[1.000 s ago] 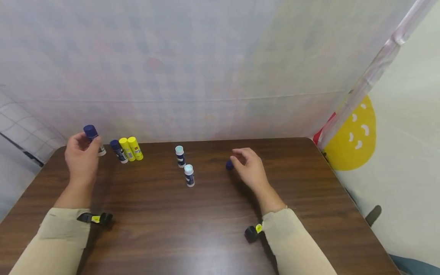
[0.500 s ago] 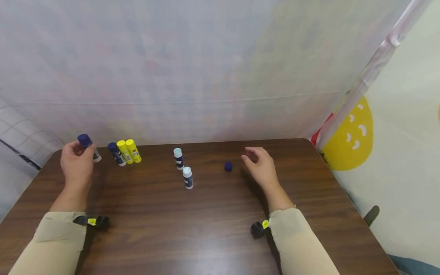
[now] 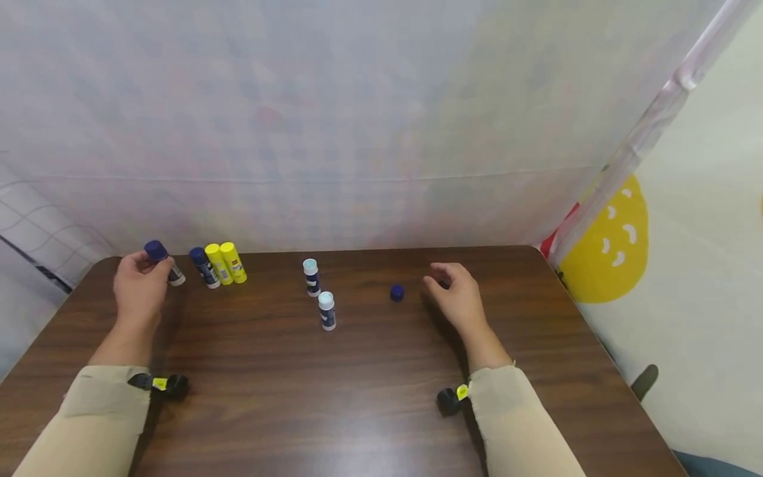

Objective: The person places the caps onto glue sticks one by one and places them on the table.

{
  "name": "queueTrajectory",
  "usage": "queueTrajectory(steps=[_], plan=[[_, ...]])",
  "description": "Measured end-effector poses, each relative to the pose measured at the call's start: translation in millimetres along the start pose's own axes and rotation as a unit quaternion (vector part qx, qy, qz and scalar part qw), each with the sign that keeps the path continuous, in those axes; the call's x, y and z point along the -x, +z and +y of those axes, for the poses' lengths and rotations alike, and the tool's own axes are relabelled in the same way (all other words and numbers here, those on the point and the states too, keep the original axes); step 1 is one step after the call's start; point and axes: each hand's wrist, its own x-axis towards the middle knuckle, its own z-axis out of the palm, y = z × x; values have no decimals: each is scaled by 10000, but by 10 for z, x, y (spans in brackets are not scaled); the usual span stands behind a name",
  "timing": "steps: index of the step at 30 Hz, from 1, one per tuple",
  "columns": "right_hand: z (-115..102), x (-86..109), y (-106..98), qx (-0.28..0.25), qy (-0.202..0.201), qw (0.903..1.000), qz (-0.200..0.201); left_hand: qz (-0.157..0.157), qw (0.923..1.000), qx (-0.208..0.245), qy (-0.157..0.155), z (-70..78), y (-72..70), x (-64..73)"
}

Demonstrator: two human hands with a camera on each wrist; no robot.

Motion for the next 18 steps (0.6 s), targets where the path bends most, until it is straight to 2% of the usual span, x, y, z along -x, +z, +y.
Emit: queueTrajectory(steps=[4,10,18], plan=[[12,3,-14,68,90,9999,114,-406,9984,-328,-203,-26,16,4],[63,-2,-52,253,365,9988,221,-811,9954,-438,-275,-68,37,9],[134,-18,-79,544,557,9969,-115,-1292,9881,-758,-349,-103,49,-11]])
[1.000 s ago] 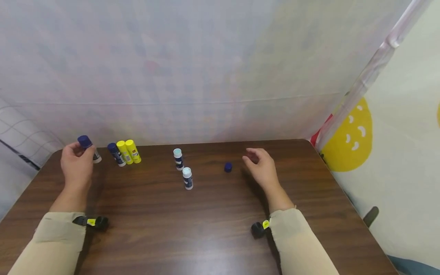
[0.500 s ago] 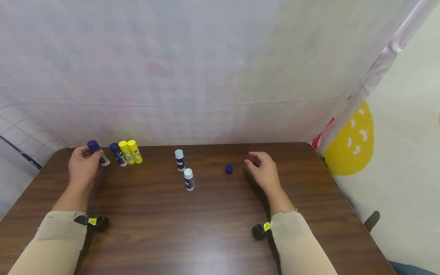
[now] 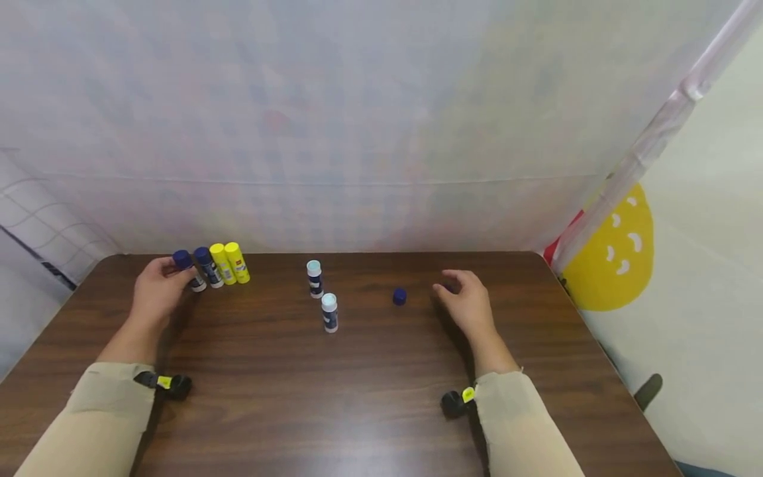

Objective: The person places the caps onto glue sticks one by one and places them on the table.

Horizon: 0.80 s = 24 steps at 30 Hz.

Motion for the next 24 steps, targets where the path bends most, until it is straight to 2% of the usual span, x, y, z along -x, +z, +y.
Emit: queueTrajectory(steps=[9,24], plan=[[26,-11,-2,271,-51,9988,-406,-128,9999,-33,97,-1,4,0],[51,-17,-13,413,31,9974,-596,-143,9999,-90,7,18,-2,-7]])
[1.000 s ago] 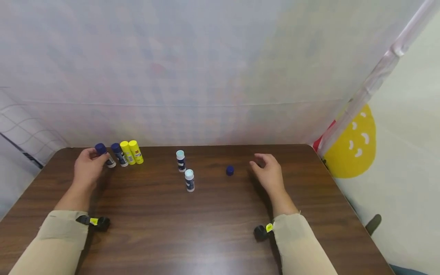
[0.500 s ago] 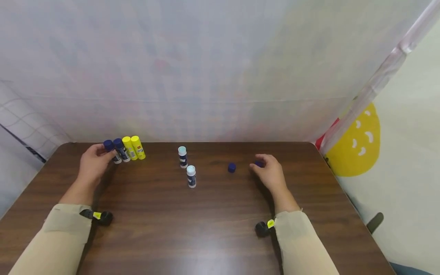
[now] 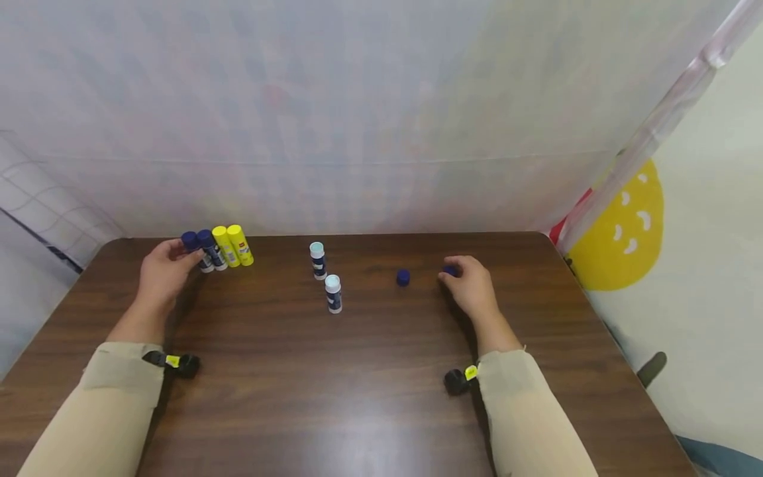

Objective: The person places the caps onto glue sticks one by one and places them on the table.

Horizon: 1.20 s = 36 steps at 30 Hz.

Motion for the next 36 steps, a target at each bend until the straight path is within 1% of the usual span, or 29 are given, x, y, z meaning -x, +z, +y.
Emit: queueTrajectory(steps=[7,15,21,23,29,36], plan=[[-6,-12,10,74,42,10000,-14,17,10000,-43,2,12,4,1],[-21,-7,4,13,43,10000,24,84,10000,-41,-18,10,0,-20],[-19,5,4,10,-25,10000,89,61,10000,-9,8,41,-6,8],[-20,5,6,-17,-34,10000,85,121,9999,10,71,62,-16,24],[-18,1,7,-41,-6,10000,48,463,9983,12,340,129,-50,49],[-4,1,10,15,-11,10000,52,547,9971,17,523,173,-80,82]])
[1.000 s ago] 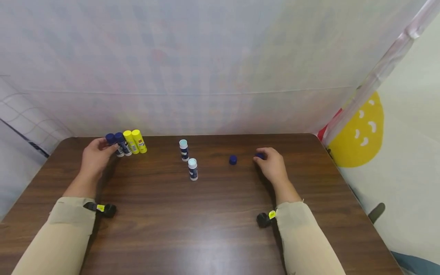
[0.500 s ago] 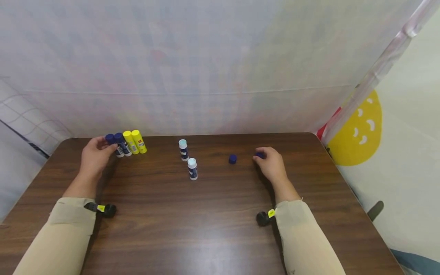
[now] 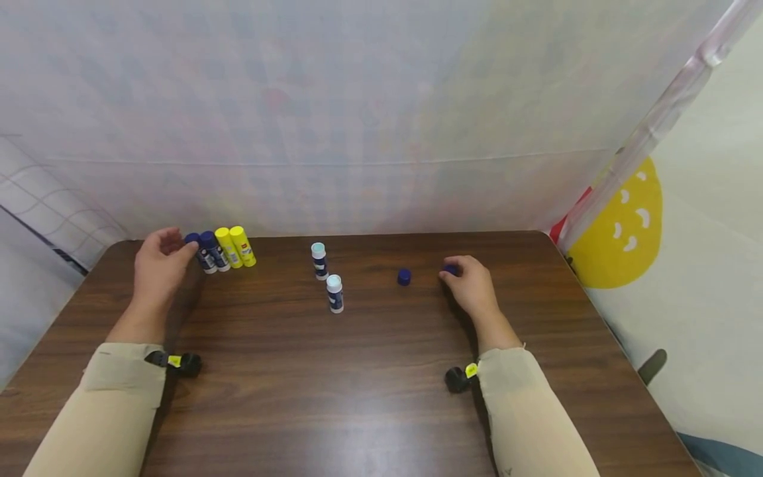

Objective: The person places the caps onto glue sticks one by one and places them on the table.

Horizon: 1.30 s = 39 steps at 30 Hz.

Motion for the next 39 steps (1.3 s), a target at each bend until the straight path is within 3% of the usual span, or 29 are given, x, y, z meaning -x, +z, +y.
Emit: queueTrajectory(steps=[14,27,32,39], plan=[[5,-1,4,15,-44,10000,47,181,9982,-163,540,126,21,104],[-66,4,-13,-282,-46,9994,182,247,9914,-397,1224,283,81,249],[-80,-4,-12,-336,-35,9991,239,143,9874,-290,1551,321,123,269],[-91,-4,2,-298,-54,9991,298,-154,9841,-218,1758,387,210,349]])
